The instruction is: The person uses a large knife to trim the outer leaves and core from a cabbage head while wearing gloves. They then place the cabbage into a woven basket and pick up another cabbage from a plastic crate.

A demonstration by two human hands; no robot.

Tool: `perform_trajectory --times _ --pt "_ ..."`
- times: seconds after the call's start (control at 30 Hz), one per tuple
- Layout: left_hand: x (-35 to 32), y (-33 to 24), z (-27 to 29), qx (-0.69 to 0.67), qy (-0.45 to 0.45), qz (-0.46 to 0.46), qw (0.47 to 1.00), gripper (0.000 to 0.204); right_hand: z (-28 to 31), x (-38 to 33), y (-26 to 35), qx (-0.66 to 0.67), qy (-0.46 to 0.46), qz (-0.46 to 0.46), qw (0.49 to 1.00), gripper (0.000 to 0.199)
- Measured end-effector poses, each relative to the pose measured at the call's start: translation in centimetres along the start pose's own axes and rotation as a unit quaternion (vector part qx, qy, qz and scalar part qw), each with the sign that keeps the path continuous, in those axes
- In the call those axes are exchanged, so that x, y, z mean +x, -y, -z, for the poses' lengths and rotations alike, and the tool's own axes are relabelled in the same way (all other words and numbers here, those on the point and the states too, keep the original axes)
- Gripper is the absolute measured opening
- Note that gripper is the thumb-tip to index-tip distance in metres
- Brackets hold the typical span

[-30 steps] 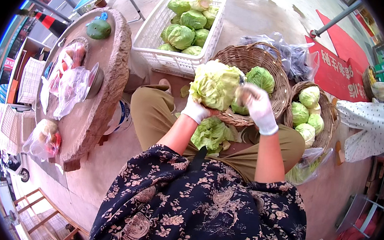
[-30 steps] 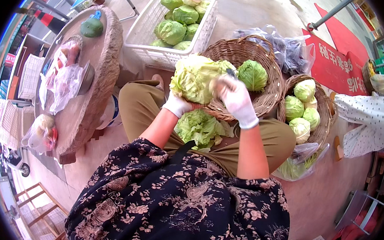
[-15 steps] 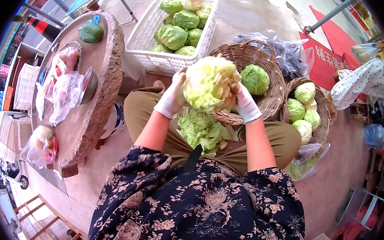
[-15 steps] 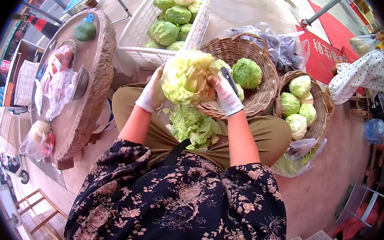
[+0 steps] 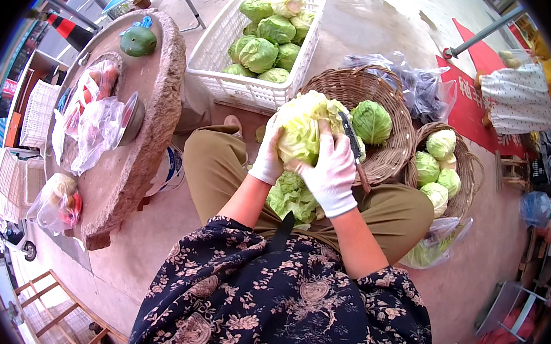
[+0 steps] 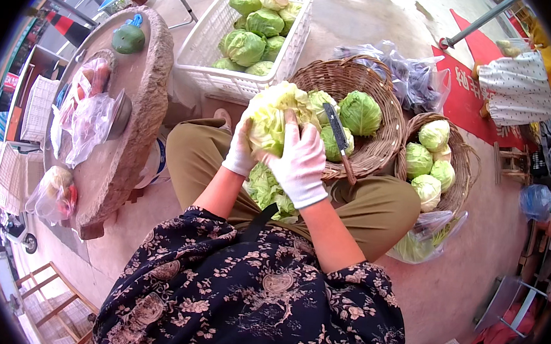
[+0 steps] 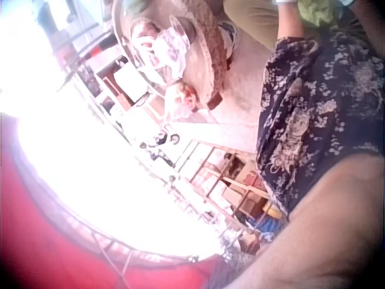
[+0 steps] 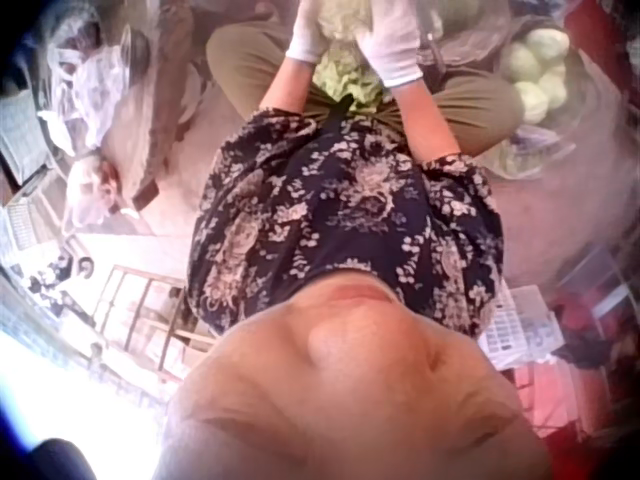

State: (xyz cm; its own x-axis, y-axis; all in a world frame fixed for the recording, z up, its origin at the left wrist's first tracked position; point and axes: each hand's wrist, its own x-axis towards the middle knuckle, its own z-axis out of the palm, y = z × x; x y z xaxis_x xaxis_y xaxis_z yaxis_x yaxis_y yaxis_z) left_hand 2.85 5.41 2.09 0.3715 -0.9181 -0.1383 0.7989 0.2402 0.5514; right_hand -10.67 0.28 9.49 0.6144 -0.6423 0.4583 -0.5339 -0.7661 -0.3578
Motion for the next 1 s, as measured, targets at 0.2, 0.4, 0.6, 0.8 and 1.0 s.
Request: perform_trajectory --times 0.2,0.4,0.6,0.8,1.0 --pt "-0.8 0.2 1.5 -0.058 -0.003 0.012 0.998 0.073 -0.2 0.9 -2.3 0.359 -0.037 -0.013 0.932 0.017" --pt "-1.3 -0.8 1.5 -0.134 -0.005 0.009 0.991 0.079 2.1 0.0 -4.7 0.723 0.036 -0.270 0.635 0.036" --pt "0.3 -3.9 3.2 -0.052 -0.034 -0.070 0.996 0.079 4.5 -4.1 -6.7 0.888 0.129 -0.252 0.364 0.032" --pt "0.4 -4.2 4.3 -0.033 -0.002 -0.078 0.996 0.075 3.5 -1.1 -3.3 0.501 0.273 -0.103 0.815 0.056" --pt "-0.6 -4.0 4.4 0.049 0.000 -0.020 0.999 0.069 3.9 5.8 -1.0 0.309 0.117 -0.010 0.944 0.058"
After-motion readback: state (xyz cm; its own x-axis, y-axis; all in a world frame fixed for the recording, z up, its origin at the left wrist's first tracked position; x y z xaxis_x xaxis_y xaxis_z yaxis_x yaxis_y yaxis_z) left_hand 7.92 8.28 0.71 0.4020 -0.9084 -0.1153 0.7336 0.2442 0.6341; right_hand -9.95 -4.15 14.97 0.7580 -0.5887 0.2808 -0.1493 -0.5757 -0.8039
